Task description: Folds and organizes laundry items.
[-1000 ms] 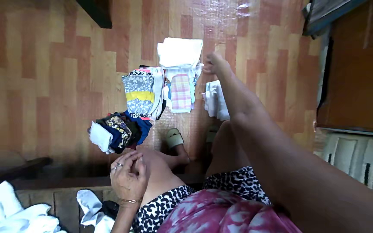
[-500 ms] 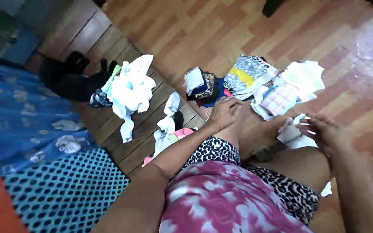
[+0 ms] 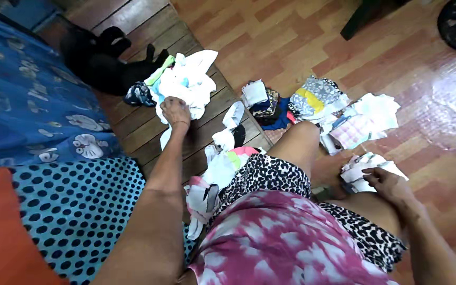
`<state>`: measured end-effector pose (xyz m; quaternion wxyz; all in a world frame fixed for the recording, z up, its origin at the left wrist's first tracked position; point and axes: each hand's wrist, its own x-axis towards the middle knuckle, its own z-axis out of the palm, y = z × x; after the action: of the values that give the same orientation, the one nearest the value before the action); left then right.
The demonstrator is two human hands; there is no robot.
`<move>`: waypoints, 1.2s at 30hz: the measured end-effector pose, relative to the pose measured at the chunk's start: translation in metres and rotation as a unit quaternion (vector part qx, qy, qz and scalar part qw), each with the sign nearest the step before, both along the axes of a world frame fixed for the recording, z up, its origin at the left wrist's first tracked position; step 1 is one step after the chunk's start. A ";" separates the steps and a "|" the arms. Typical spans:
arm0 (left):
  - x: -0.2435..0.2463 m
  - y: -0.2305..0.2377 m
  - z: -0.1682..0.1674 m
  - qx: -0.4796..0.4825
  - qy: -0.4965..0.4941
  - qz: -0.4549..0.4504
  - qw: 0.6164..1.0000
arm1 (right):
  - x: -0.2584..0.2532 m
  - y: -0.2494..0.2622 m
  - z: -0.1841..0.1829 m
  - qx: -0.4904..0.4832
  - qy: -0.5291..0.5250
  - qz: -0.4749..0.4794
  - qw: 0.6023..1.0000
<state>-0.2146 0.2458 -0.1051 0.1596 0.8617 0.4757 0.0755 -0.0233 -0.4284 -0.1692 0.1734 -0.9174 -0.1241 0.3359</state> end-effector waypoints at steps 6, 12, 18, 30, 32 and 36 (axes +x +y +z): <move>-0.024 0.014 0.067 -0.027 -0.234 -0.115 0.965 | -0.008 0.006 0.011 0.051 -0.040 -0.006 0.998; -0.014 0.008 0.031 -0.030 0.095 -0.108 0.989 | -0.003 0.013 0.008 -0.017 -0.017 0.022 0.999; 0.004 0.029 0.038 -0.041 0.019 -0.104 0.994 | -0.019 0.010 0.023 0.083 -0.027 -0.013 0.996; -0.003 -0.015 0.177 -0.094 0.017 -0.248 0.964 | -0.039 0.131 0.095 0.329 -0.107 0.046 0.937; -0.010 -0.028 0.106 -0.083 0.139 -0.290 0.943 | -0.051 0.152 0.098 0.334 -0.115 0.106 0.930; -0.038 -0.038 -0.017 0.028 0.181 -0.318 0.930 | -0.071 0.163 0.088 0.312 -0.021 0.120 0.942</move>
<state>-0.2524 0.2079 -0.1218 0.0620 0.9711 0.1950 -0.1230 -0.0942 -0.2657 -0.0812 0.4069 -0.8024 -0.3355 0.2794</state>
